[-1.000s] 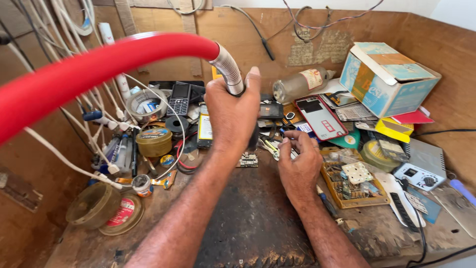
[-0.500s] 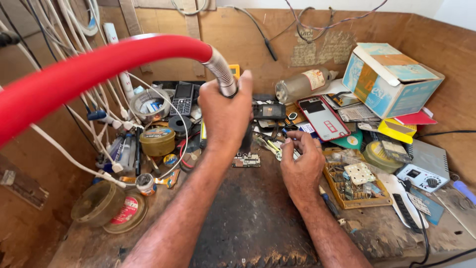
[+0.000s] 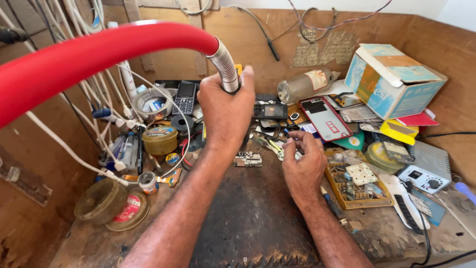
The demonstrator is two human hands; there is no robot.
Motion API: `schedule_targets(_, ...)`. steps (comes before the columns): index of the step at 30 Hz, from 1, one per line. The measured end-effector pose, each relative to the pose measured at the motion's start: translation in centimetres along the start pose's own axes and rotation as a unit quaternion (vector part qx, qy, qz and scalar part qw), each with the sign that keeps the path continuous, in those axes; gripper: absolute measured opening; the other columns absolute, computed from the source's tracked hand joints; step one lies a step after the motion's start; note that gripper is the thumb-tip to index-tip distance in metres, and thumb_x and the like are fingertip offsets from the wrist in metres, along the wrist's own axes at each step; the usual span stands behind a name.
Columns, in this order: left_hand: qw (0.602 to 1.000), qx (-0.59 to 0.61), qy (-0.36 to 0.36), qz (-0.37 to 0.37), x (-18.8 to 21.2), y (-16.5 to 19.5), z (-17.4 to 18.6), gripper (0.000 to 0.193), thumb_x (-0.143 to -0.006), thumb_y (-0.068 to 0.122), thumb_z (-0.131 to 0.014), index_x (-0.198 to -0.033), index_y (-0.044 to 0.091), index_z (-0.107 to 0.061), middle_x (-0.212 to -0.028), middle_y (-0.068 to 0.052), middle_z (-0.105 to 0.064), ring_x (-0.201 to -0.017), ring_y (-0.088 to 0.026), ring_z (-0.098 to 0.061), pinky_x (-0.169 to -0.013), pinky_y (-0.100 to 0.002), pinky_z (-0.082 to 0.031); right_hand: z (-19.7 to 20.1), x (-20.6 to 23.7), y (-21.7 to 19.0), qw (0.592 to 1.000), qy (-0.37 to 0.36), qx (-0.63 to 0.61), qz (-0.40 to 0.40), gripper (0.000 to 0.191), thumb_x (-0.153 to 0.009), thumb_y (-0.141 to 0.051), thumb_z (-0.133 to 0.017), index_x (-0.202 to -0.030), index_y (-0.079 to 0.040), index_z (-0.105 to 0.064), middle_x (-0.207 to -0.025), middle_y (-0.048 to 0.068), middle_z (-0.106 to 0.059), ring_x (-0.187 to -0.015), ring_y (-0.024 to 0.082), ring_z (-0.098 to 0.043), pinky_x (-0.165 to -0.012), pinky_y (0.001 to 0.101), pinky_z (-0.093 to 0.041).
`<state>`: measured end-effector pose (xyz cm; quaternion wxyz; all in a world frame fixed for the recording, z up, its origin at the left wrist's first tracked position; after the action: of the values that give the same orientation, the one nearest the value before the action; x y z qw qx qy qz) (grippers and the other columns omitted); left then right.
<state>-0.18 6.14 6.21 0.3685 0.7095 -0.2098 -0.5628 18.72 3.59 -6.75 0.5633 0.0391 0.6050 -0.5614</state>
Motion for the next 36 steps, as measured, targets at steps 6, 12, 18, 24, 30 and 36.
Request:
schedule_targets(6,0.998,0.022,-0.027,0.050,0.4,-1.0,-1.1,0.046,-0.093,0.026,-0.070,-0.055,0.004,-0.059,-0.048,-0.001,-0.060,-0.044,-0.008,-0.057,-0.041,-0.031,-0.045,0.1,-0.1,-0.3,1.000,0.003,0.014,0.007,0.013,-0.094,-0.009,-0.066,-0.104,0.000,-0.069,-0.087,0.014,-0.074,-0.081,0.024,-0.074,-0.074,0.0379,-0.056)
schedule_targets(12,0.995,0.065,-0.033,0.070,0.3,-1.1,-0.7,0.041,-0.093,0.026,-0.070,-0.059,0.005,-0.060,-0.049,-0.001,-0.059,-0.041,-0.009,-0.057,-0.039,-0.032,-0.044,0.0,-0.1,0.0,1.000,0.013,-0.016,0.001,0.013,-0.094,-0.008,-0.065,-0.103,0.000,-0.069,-0.090,0.015,-0.071,-0.081,0.024,-0.075,-0.076,0.0362,-0.058)
schedule_targets(18,0.991,0.118,-0.046,0.050,0.4,-1.7,-0.9,0.040,-0.093,0.025,-0.073,-0.063,0.004,-0.058,-0.052,-0.001,-0.056,-0.045,-0.008,-0.051,-0.040,-0.032,-0.043,0.3,0.0,-0.7,0.996,0.025,0.047,0.066,0.012,-0.094,-0.006,-0.068,-0.103,0.001,-0.071,-0.084,0.015,-0.074,-0.083,0.029,-0.071,-0.077,0.0395,-0.054)
schedule_targets(24,0.994,0.070,-0.050,0.063,0.9,-1.6,-1.1,0.043,-0.093,0.027,-0.072,-0.058,0.004,-0.060,-0.050,-0.001,-0.058,-0.043,-0.008,-0.055,-0.040,-0.031,-0.045,0.3,-0.1,-0.4,1.000,0.001,0.002,0.014,0.013,-0.095,-0.006,-0.064,-0.104,0.001,-0.069,-0.087,0.015,-0.072,-0.080,0.023,-0.074,-0.078,0.0356,-0.057)
schedule_targets(30,0.993,0.084,-0.043,0.074,0.9,-1.2,-1.0,0.043,-0.093,0.024,-0.070,-0.058,0.003,-0.058,-0.048,-0.001,-0.057,-0.040,-0.008,-0.055,-0.039,-0.030,-0.043,0.4,-0.2,-0.2,0.998,0.015,0.040,0.034,0.014,-0.094,-0.007,-0.067,-0.104,0.001,-0.071,-0.085,0.013,-0.075,-0.085,0.027,-0.071,-0.080,0.0408,-0.054)
schedule_targets(36,0.998,0.047,-0.017,0.034,0.9,-0.9,-0.4,0.044,-0.096,0.024,-0.070,-0.058,0.004,-0.058,-0.050,0.000,-0.058,-0.045,-0.007,-0.052,-0.041,-0.030,-0.040,0.3,-0.1,-0.2,1.000,0.009,0.013,0.016,0.013,-0.095,-0.010,-0.066,-0.103,0.000,-0.069,-0.087,0.013,-0.074,-0.086,0.024,-0.072,-0.084,0.0394,-0.056)
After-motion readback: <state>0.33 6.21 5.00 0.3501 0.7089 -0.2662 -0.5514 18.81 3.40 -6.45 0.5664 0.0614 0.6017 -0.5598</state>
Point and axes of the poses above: each hand's wrist, its own x-axis away from the middle knuckle, its own z-axis out of the back of the hand, y = z × x, the point moved 6 cm from there along -x, towards the middle knuckle
